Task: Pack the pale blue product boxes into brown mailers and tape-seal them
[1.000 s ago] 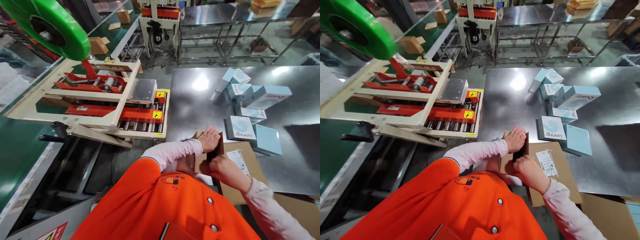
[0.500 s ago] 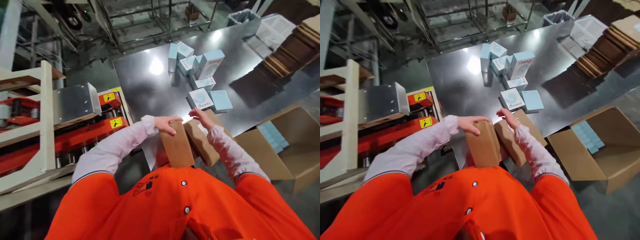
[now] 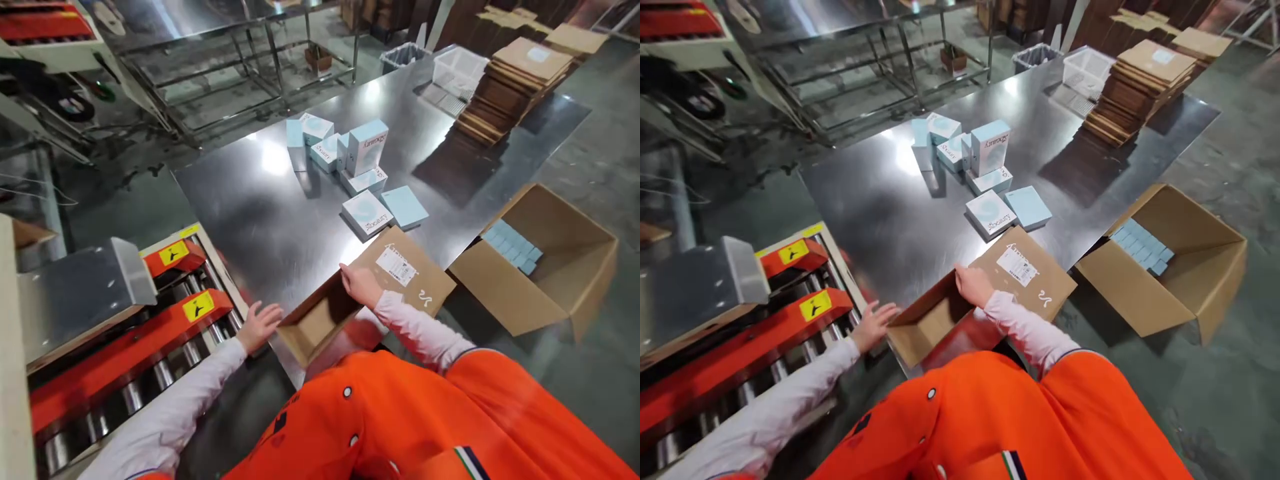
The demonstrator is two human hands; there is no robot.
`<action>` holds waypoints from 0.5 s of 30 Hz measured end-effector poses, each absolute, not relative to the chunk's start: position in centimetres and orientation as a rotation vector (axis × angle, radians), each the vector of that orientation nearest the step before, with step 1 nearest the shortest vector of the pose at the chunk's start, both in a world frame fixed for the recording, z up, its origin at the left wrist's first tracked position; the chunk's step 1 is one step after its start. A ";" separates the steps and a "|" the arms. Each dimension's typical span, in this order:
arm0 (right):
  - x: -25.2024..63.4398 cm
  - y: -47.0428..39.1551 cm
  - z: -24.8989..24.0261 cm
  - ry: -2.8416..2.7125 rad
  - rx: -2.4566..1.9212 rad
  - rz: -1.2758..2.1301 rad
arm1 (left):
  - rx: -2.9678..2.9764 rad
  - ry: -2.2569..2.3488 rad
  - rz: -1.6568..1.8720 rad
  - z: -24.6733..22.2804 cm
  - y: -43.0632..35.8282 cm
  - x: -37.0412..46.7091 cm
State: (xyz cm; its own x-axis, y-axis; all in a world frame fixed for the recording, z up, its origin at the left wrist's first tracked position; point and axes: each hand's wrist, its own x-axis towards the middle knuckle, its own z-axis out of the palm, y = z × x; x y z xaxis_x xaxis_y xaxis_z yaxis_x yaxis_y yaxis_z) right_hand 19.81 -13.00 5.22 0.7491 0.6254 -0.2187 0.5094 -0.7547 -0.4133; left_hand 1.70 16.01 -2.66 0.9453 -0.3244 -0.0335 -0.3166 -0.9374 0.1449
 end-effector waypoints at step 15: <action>18.4 -15.1 2.6 -0.648 -2.146 0.175 | 2.752 -0.701 -0.504 -2.0 3.7 39.7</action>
